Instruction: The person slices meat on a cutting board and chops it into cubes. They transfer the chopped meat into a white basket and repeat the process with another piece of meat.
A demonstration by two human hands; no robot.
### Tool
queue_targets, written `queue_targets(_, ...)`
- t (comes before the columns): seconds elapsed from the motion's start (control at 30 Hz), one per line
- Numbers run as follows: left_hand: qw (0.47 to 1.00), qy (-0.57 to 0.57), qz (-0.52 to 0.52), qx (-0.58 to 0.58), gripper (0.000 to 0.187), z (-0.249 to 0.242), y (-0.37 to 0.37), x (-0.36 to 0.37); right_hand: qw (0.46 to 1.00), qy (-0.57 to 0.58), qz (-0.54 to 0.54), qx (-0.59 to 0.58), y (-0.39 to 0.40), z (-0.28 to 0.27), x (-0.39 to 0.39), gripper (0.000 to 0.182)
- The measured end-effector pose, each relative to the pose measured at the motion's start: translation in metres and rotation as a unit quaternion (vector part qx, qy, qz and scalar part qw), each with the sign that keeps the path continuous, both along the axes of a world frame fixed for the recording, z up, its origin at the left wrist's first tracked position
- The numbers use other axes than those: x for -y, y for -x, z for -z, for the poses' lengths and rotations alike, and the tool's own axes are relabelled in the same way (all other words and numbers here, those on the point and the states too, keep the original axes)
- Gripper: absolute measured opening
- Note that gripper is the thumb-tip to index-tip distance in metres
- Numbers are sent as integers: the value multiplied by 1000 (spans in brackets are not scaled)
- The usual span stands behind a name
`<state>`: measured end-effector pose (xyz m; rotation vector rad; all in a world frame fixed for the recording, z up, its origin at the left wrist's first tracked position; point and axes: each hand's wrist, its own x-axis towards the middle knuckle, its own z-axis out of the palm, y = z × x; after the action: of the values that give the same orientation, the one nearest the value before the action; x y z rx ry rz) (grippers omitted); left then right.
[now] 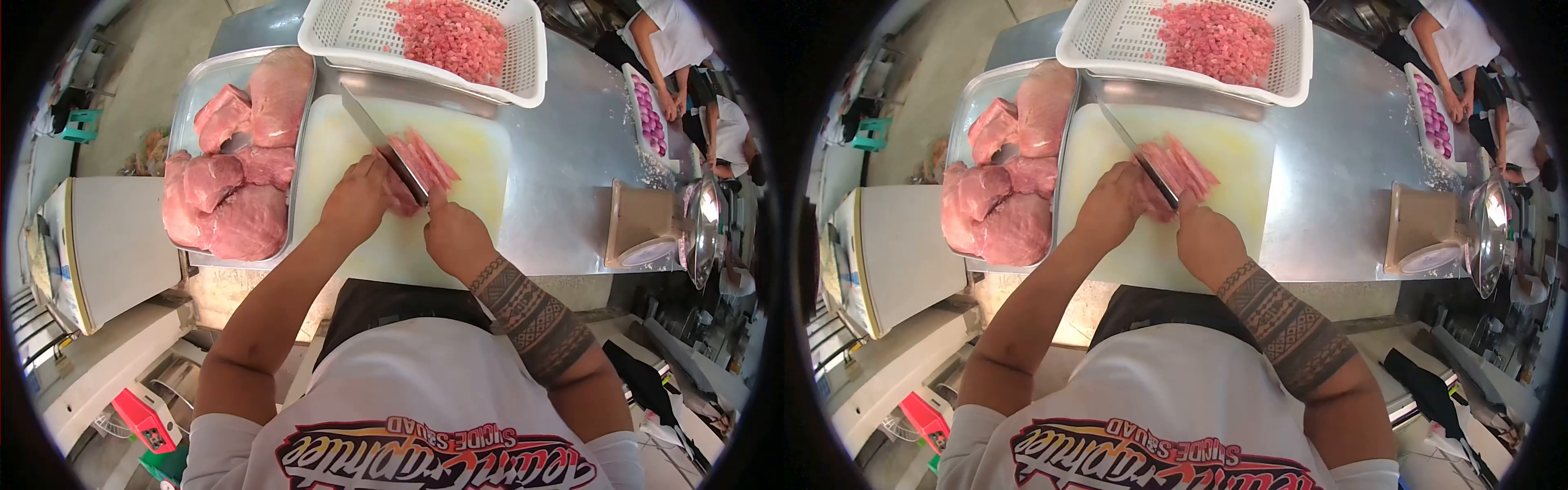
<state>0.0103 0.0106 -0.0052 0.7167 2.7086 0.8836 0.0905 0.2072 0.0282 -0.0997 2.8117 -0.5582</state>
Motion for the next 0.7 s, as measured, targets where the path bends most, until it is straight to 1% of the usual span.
queue_targets(0.07, 1000, 8, -8, 13, 63, -4, -2, 3, 1000, -4, 3, 0, -2, -8, -2, 25)
queue_targets(0.13, 999, 28, -11, 32, 60, -12, -2, 2, 1000, -3, 12, 10, -15, -42, -2, 24)
queue_targets(0.2, 999, 39, -8, 37, 57, -13, 0, 1, 998, -19, 14, 66, -37, -76, -7, 25)
queue_targets(0.23, 999, 40, -5, 32, 55, -11, 2, 1, 995, -28, 15, 95, -47, -84, -11, 26)
queue_targets(0.33, 999, 33, -1, 16, 54, -3, 3, 1, 991, -15, 9, 130, -67, -88, -23, 27)
queue_targets(0.37, 999, 31, 0, 11, 54, -1, 2, 2, 992, -10, 9, 122, -65, -85, -22, 26)
queue_targets(0.47, 997, 45, -11, 54, 55, -4, 4, 1, 996, -1, 7, 89, -49, -60, -10, 25)
queue_targets(0.53, 1000, 23, -4, 13, 56, 1, 2, 3, 998, -8, -1, 58, -32, -28, 1, 25)
queue_targets(0.63, 999, -10, -1, -40, 56, 9, -2, 8, 997, 33, 33, 67, 0, -3, 10, 29)
queue_targets(0.67, 998, -23, -3, -59, 56, 12, -2, 8, 998, 35, 28, 42, 5, 2, 8, 27)
queue_targets(0.7, 999, -25, -10, -34, 55, 10, -5, 8, 999, 36, 25, 21, 5, 3, 7, 26)
